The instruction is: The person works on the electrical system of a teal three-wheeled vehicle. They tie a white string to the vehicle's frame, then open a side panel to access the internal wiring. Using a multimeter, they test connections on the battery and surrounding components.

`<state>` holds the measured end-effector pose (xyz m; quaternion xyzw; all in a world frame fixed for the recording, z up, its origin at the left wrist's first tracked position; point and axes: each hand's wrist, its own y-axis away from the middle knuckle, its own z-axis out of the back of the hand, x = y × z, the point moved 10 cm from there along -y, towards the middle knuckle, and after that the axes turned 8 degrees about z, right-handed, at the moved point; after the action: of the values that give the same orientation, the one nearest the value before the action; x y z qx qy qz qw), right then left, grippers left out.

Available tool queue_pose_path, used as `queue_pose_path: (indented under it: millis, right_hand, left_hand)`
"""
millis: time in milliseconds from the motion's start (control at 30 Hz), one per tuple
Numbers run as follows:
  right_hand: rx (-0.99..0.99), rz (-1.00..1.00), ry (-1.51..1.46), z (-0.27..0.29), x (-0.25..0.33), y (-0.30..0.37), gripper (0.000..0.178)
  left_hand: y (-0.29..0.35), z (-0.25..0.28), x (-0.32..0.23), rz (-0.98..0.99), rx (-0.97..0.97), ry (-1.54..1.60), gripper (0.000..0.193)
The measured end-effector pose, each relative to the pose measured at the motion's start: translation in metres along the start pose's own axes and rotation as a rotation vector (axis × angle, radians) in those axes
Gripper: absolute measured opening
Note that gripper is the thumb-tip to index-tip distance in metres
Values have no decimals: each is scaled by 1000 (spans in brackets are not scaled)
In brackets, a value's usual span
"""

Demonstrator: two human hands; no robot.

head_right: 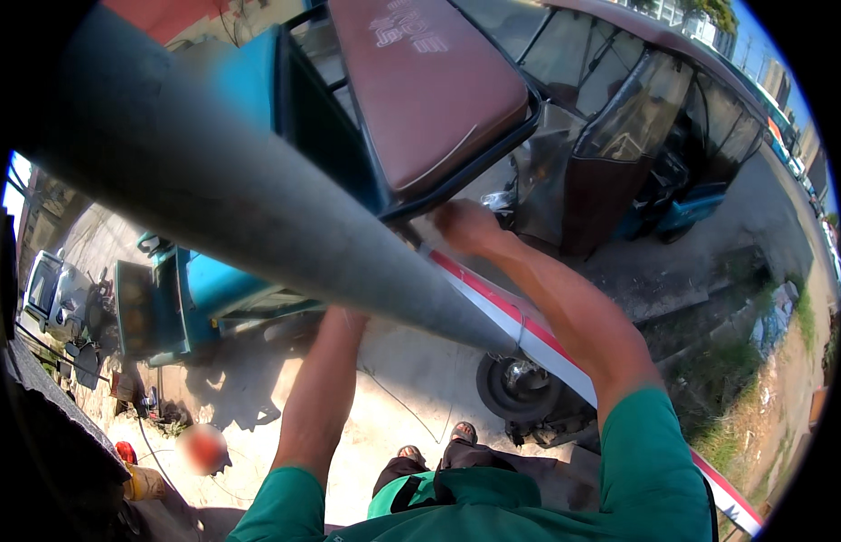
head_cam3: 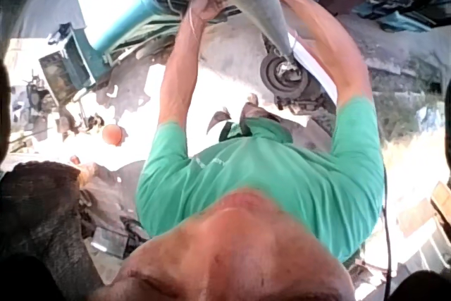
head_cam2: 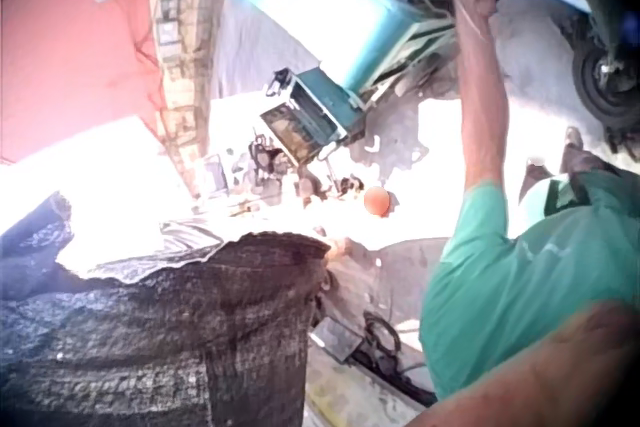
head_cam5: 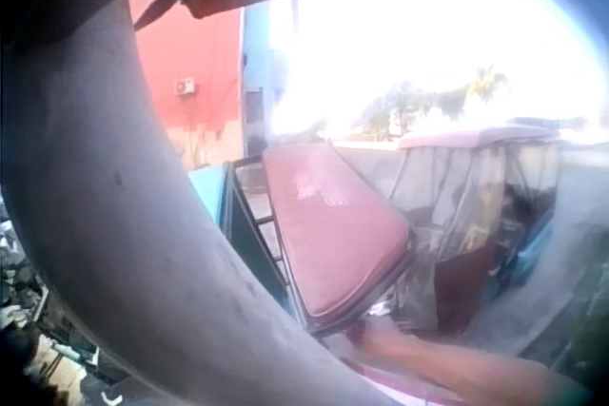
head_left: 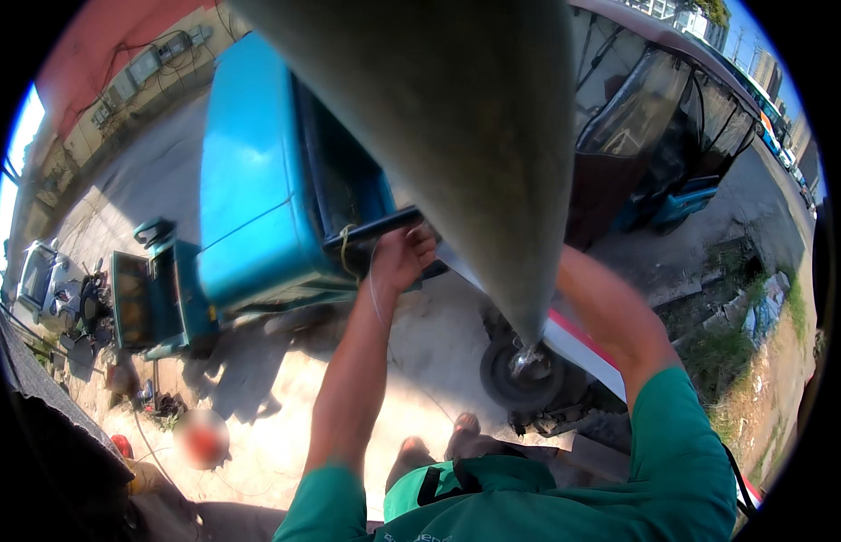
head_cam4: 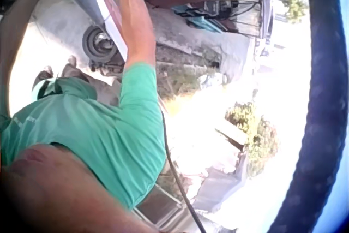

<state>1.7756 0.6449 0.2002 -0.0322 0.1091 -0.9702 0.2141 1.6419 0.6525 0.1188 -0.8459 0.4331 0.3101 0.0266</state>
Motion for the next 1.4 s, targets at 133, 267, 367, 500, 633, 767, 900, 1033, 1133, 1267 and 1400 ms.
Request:
queue_pose_path:
  millis: [133, 267, 367, 500, 633, 767, 900, 1033, 1133, 1267, 1400]
  right_hand:
    - [-166, -252, -250, 34, -17, 31, 23]
    - [-229, -553, -439, 92, -44, 102, 28]
    - [-235, -698, -407, 113, -66, 166, 31]
    - [-317, -916, -392, 133, -49, 245, 33]
    - [-359, -1056, -742, 131, -3, 316, 29]
    - [-436, -1008, -1219, 103, 89, 357, 23]
    - [-322, -1134, -1531, 60, 177, 365, 22]
    - [-324, -1150, -1768, 29, 243, 326, 19]
    - [-130, -1000, -1603, 11, 249, 293, 20]
    - [-243, -770, -1125, 11, 237, 244, 21]
    - [-293, -837, -1306, -3, 244, 225, 21]
  left_hand:
    - [71, 37, 17, 35, -201, -100, 40]
    - [113, 38, 37, 21, -30, -108, 46]
    - [137, 44, 46, -3, -90, -243, 47]
    - [180, 48, 43, -72, -76, -98, 50]
    - [209, 43, 39, -131, -37, 108, 51]
    - [227, 61, 45, -179, -171, -32, 41]
    - [238, 44, 87, -99, -288, -227, 33]
    - [251, 15, 122, -34, -244, -636, 34]
    - [259, -3, 137, -19, -149, -719, 33]
    - [269, -26, 143, -41, -83, -726, 32]
    - [279, -38, 183, 71, -37, -801, 31]
